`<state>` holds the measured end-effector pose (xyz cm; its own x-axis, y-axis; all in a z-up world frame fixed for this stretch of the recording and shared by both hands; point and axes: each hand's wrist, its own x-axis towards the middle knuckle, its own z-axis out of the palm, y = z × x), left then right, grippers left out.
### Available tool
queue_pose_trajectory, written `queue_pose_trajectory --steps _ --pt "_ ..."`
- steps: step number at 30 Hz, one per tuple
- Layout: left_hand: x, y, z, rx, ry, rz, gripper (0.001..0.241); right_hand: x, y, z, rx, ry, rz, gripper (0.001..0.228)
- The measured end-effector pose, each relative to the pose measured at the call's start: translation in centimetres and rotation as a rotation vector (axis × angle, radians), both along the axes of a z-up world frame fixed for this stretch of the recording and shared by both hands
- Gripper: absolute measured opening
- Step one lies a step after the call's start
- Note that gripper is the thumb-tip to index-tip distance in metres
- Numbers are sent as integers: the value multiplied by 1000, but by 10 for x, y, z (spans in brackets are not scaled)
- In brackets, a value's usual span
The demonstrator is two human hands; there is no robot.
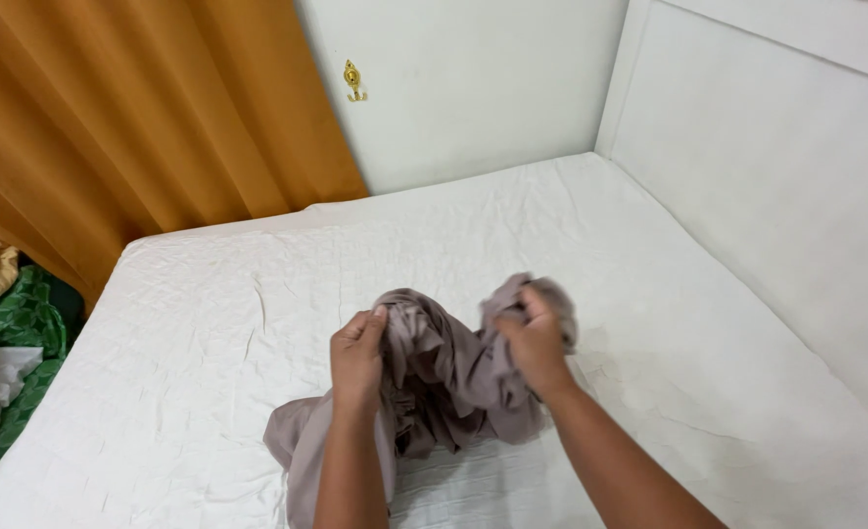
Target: The person folds a yellow pillow and a white pillow, placing them on a green patterned bench. They then fold a white patterned sheet and place it on the bench. Finally, the person unfolds a brown fitted sheet on the bed and begins to fold it.
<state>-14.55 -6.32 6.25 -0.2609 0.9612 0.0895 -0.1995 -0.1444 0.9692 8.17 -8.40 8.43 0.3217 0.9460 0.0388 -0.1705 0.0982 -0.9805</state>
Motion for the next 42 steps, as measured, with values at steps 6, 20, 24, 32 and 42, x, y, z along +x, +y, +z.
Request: queue_pose_trajectory --steps 6,20,24,32,42 --pt "23 -19 18 70 28 -135 31 -50 -12 -25 240 -540 472 49" --pt "10 -18 2 85 225 -218 19 -81 -11 -34 241 -453 83 32" --pt "4 -25 8 29 346 -158 19 -79 -7 -37 105 -380 54 29" --pt "-4 -9 -20 76 263 -305 28 -76 5 -35 -8 -442 129 16" --pt "-23 -16 9 -20 121 -389 35 -56 11 -51 -236 -579 199 11"
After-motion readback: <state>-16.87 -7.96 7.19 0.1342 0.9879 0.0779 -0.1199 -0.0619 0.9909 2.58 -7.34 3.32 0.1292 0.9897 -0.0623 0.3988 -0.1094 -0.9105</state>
